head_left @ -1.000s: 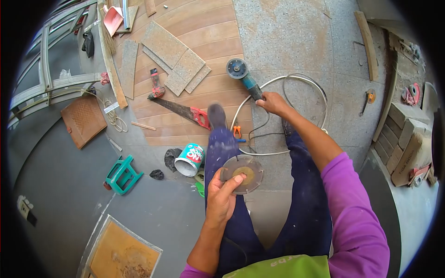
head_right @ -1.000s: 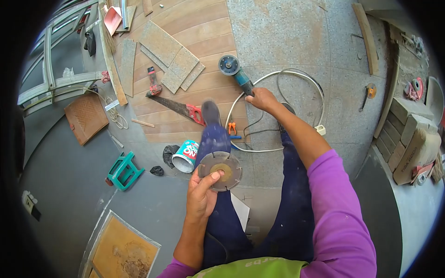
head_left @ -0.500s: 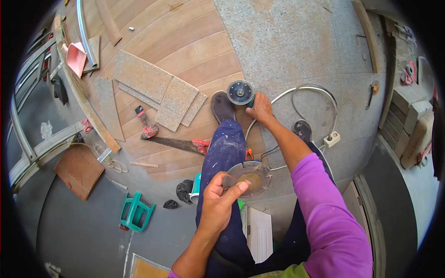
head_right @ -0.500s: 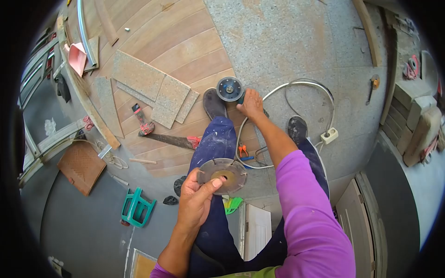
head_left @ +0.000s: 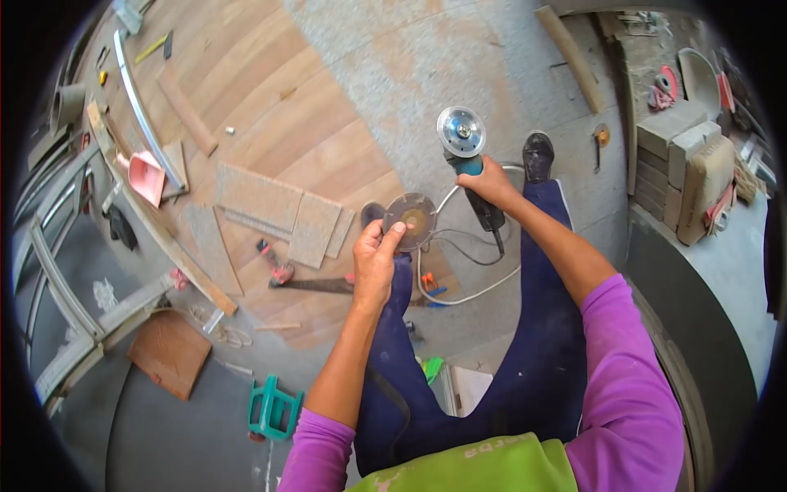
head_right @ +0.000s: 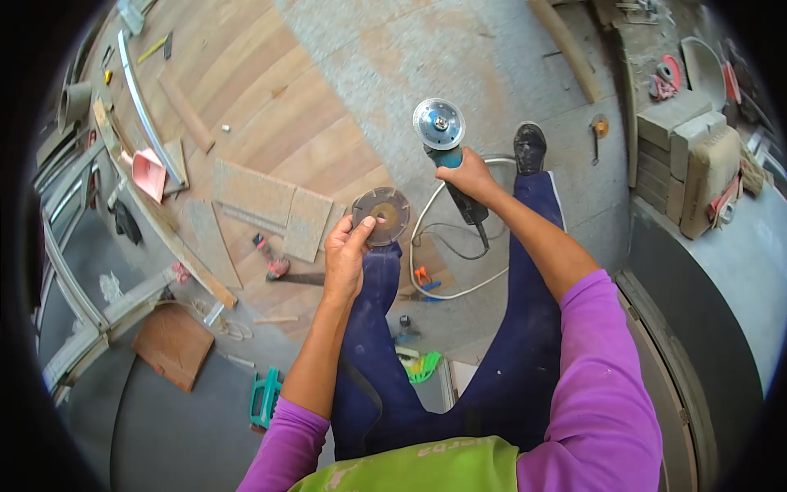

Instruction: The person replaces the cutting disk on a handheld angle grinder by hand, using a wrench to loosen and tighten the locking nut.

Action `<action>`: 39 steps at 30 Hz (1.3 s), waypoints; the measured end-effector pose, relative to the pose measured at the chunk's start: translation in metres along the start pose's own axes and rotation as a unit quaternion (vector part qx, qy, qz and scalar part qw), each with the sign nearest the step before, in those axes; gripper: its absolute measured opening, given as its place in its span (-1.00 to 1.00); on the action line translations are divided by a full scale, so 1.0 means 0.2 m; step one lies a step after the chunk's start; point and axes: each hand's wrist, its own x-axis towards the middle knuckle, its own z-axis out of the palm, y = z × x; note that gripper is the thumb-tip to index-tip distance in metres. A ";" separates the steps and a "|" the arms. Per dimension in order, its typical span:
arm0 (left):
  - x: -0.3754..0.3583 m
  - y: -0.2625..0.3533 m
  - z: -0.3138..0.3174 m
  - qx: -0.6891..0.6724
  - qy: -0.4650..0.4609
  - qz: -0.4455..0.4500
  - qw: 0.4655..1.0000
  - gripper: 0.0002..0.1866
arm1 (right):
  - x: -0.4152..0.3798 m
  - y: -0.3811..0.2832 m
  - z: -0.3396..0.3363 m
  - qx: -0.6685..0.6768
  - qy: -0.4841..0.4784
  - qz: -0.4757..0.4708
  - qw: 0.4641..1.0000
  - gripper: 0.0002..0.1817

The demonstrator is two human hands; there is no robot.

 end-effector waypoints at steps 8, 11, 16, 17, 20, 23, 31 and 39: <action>0.63 0.32 0.70 0.097 0.012 0.041 0.994 -0.78 | 0.35 0.01 -0.81 0.111 0.070 0.026 0.991 -0.20; 0.92 0.33 0.96 0.134 0.024 0.047 0.990 -0.78 | 0.49 0.00 -1.11 0.152 0.037 0.023 0.987 -0.19; 1.46 0.30 1.28 0.182 0.023 0.046 0.982 -0.80 | 0.90 0.23 -1.25 0.091 0.084 -0.001 0.992 -0.19; 1.58 0.28 1.33 0.186 0.017 0.050 0.981 -0.81 | 0.98 0.28 -1.27 0.103 0.072 0.004 0.992 -0.19; 1.94 0.23 1.44 0.199 -0.004 0.062 0.978 -0.82 | 1.18 0.35 -1.27 0.128 0.050 0.013 0.990 -0.17; 2.28 0.21 1.51 0.196 -0.026 0.078 0.977 -0.86 | 1.44 0.48 -1.17 0.097 0.070 0.006 0.993 -0.17; 2.94 0.13 1.53 0.182 -0.088 0.064 0.977 -0.87 | 1.75 0.70 -0.99 0.074 0.123 -0.022 0.989 -0.16; 3.19 0.05 1.53 0.251 -0.121 0.105 0.955 -0.85 | 1.76 0.70 -0.94 0.065 0.165 -0.066 0.982 -0.19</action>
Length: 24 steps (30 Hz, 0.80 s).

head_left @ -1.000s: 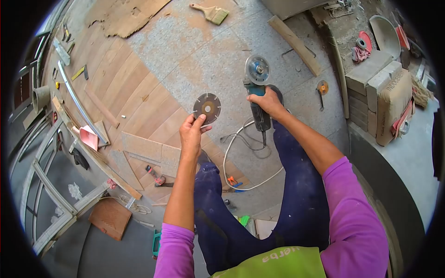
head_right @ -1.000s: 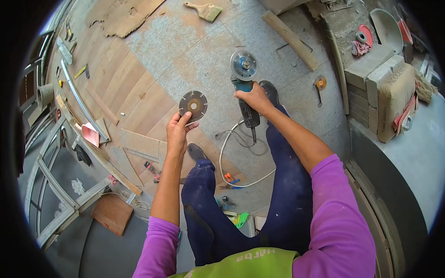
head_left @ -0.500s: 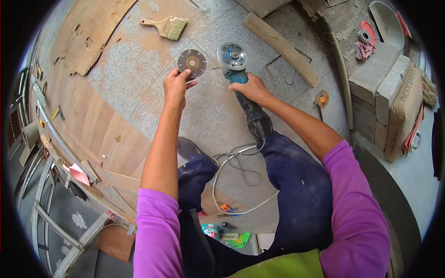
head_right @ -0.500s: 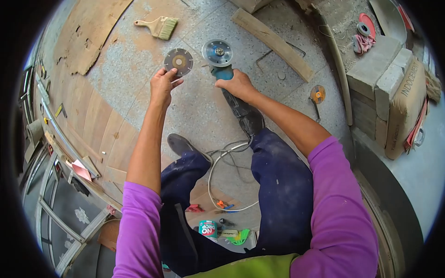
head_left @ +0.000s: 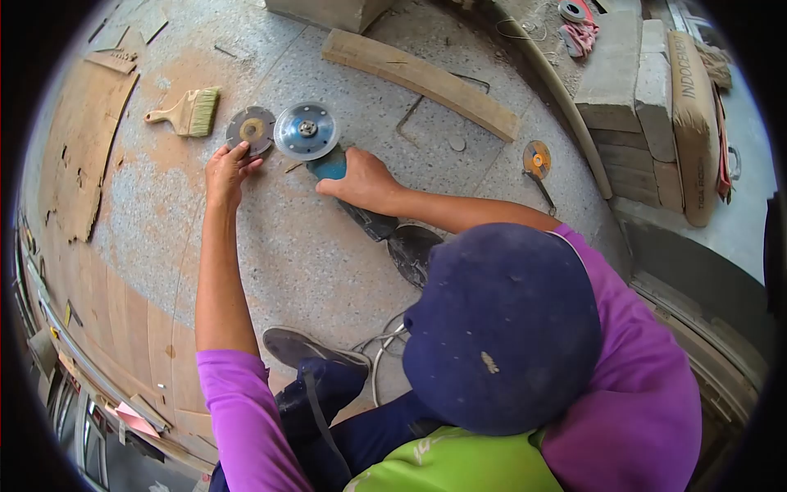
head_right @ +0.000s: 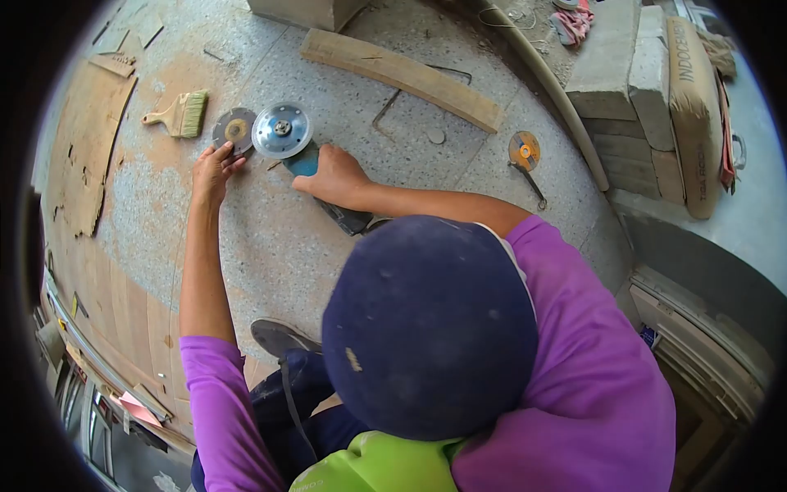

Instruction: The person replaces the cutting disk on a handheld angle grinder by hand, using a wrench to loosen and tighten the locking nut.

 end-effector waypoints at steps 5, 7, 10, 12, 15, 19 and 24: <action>-0.08 0.09 0.05 0.387 0.160 0.040 0.907 -0.71 | -0.02 -0.01 -0.03 -0.033 0.000 -0.030 0.999 -0.20; -0.08 0.01 0.03 0.446 0.193 0.100 0.868 -0.62 | -0.03 0.03 -0.03 -0.026 0.019 -0.043 0.999 -0.26; -0.18 -0.03 -0.08 0.350 0.156 0.078 0.920 -0.64 | 0.02 0.10 0.00 0.075 0.044 -0.095 0.992 -0.32; -0.38 -0.05 0.08 0.149 0.066 0.013 0.987 -0.68 | -0.01 0.08 0.00 0.105 0.054 -0.072 0.990 -0.32; -0.53 -0.10 0.29 -0.017 -0.045 -0.006 0.999 -0.40 | -0.08 0.04 -0.04 0.196 -0.009 -0.038 0.980 -0.33; -0.60 -0.11 0.50 -0.240 -0.086 0.000 0.967 -0.34 | -0.14 -0.03 -0.05 0.309 -0.110 -0.059 0.943 -0.30; -0.71 0.02 0.57 -0.372 -0.163 0.041 0.913 -0.34 | -0.18 -0.10 -0.14 0.445 -0.211 -0.094 0.865 -0.31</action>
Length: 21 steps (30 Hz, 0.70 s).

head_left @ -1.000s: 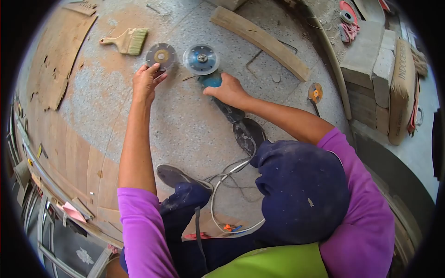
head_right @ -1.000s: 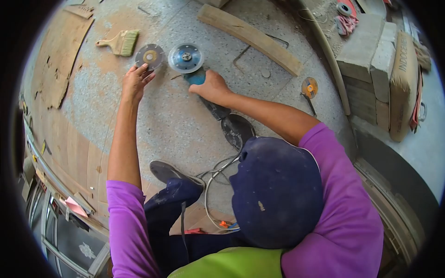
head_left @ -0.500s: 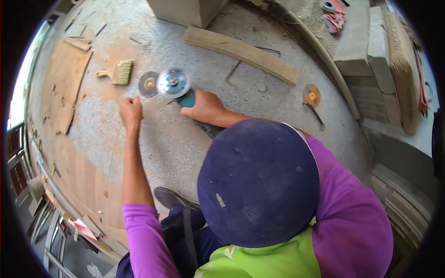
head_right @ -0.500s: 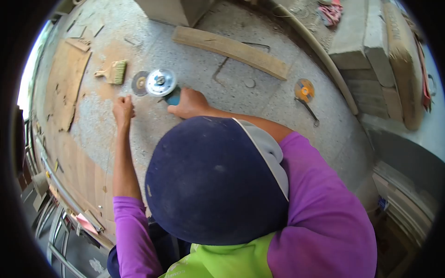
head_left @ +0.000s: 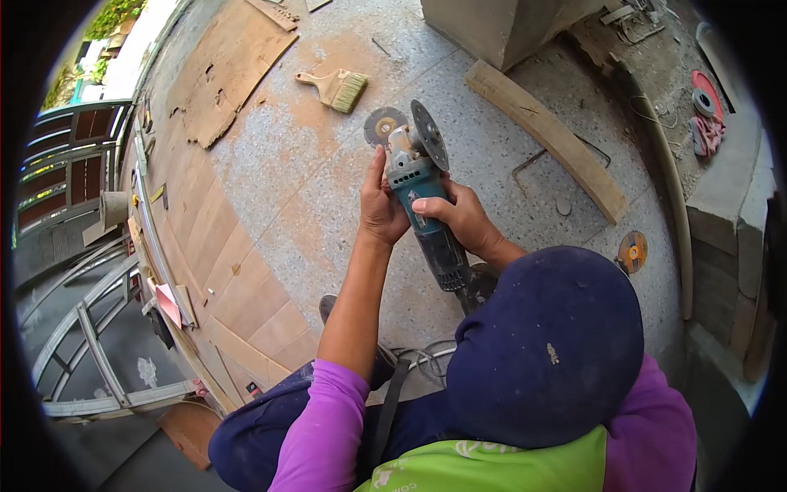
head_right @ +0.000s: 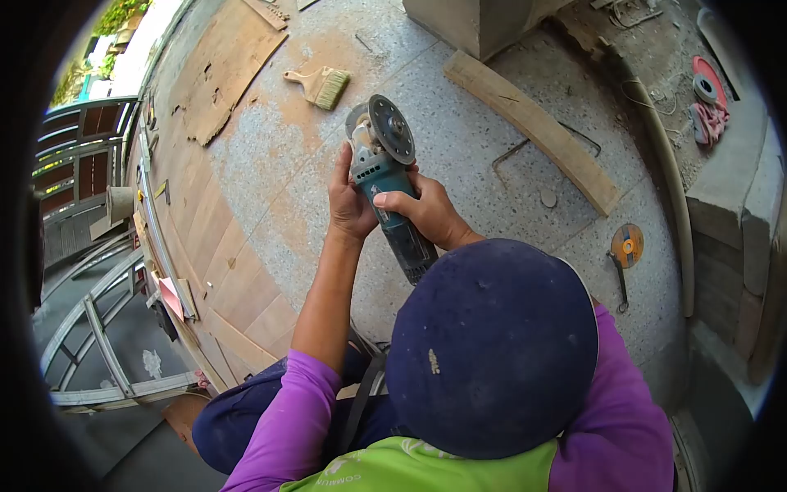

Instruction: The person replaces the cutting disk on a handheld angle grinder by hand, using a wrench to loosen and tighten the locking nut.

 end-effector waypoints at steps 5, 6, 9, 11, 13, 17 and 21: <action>-0.01 0.00 0.09 -0.037 -0.040 -0.006 0.998 -0.28 | -0.01 -0.10 -0.06 0.019 -0.058 -0.014 0.998 -0.34; -0.01 0.00 0.13 -0.038 -0.067 -0.005 0.997 -0.28 | -0.02 -0.12 -0.06 -0.013 -0.059 -0.026 0.998 -0.32; -0.02 -0.04 0.17 -0.082 -0.047 0.005 0.995 -0.17 | -0.06 -0.25 -0.10 -0.173 -0.066 -0.049 0.982 -0.19; 0.00 -0.06 0.18 -0.096 -0.100 0.021 0.990 -0.11 | -0.15 -0.40 -0.14 -0.297 -0.069 -0.035 0.952 -0.02; 0.01 -0.13 0.23 -0.101 -0.122 0.016 0.987 -0.11 | -0.21 -0.41 -0.19 -0.369 -0.062 0.028 0.927 0.08; 0.00 -0.26 0.43 -0.076 -0.039 -0.036 0.996 -0.13 | -0.41 -0.40 -0.36 -0.335 0.047 -0.021 0.941 -0.29; 0.03 -0.26 0.38 -0.071 -0.045 -0.074 0.994 -0.14 | -0.80 -0.34 -0.81 -0.393 0.282 -0.131 0.865 -0.55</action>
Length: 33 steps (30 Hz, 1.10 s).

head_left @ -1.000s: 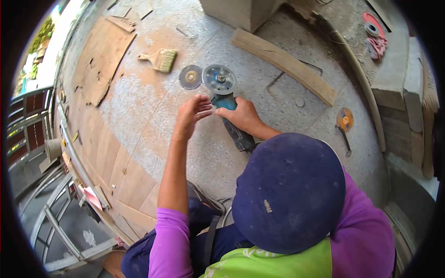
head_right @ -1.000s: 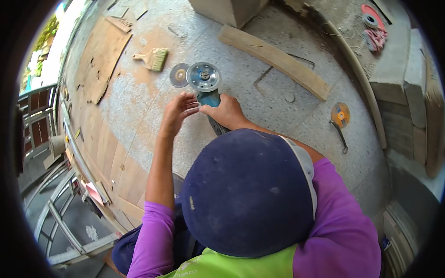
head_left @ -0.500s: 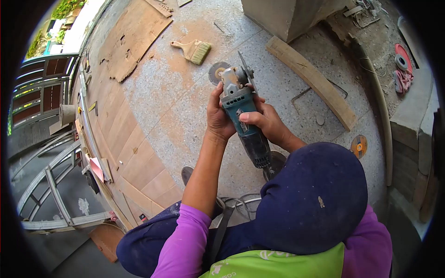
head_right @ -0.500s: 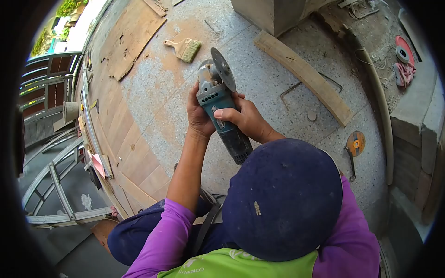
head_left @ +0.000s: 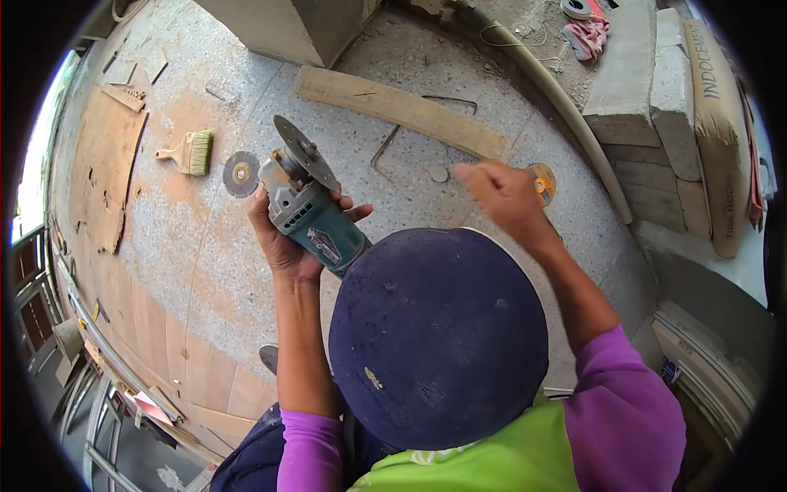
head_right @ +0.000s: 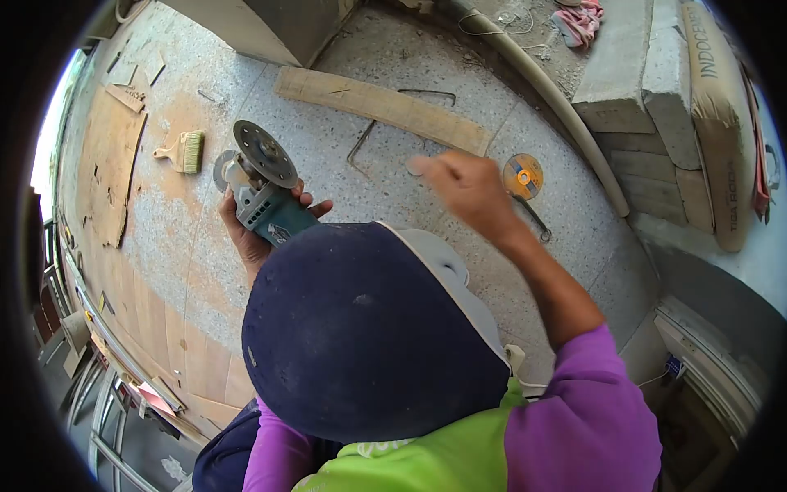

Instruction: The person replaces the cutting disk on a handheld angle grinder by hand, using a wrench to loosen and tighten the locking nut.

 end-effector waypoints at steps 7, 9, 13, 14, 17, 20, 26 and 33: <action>0.01 0.09 -0.06 -0.033 -0.040 0.005 0.999 -0.15 | -0.61 0.86 -0.44 -0.415 -0.022 0.135 0.899 -0.79; 0.00 0.13 -0.05 0.014 -0.032 0.005 0.999 -0.09 | -0.64 0.93 -0.41 -0.411 -0.019 0.130 0.902 -0.80; -0.01 0.14 -0.01 0.029 -0.032 0.035 0.998 -0.14 | -0.67 0.90 -0.38 -0.359 -0.034 0.106 0.927 -0.85; -0.02 0.14 -0.01 0.016 -0.037 0.041 0.998 -0.17 | -0.60 0.85 -0.36 -0.310 -0.025 0.098 0.945 -0.85; -0.03 0.14 0.01 0.000 -0.067 0.049 0.997 -0.16 | -0.40 0.43 -0.26 -0.188 -0.009 0.082 0.979 -0.81; -0.06 0.16 0.03 -0.011 -0.058 0.039 0.997 -0.13 | -0.13 0.21 -0.09 -0.094 0.003 0.009 0.996 -0.71; -0.12 0.19 0.06 -0.115 -0.166 0.044 0.978 0.03 | 0.26 -0.23 0.20 0.370 -0.091 0.048 0.923 -0.69; -0.20 0.28 0.10 -0.123 -0.250 0.069 0.958 0.13 | 0.38 -0.58 0.46 0.369 -0.237 -0.087 0.894 -0.72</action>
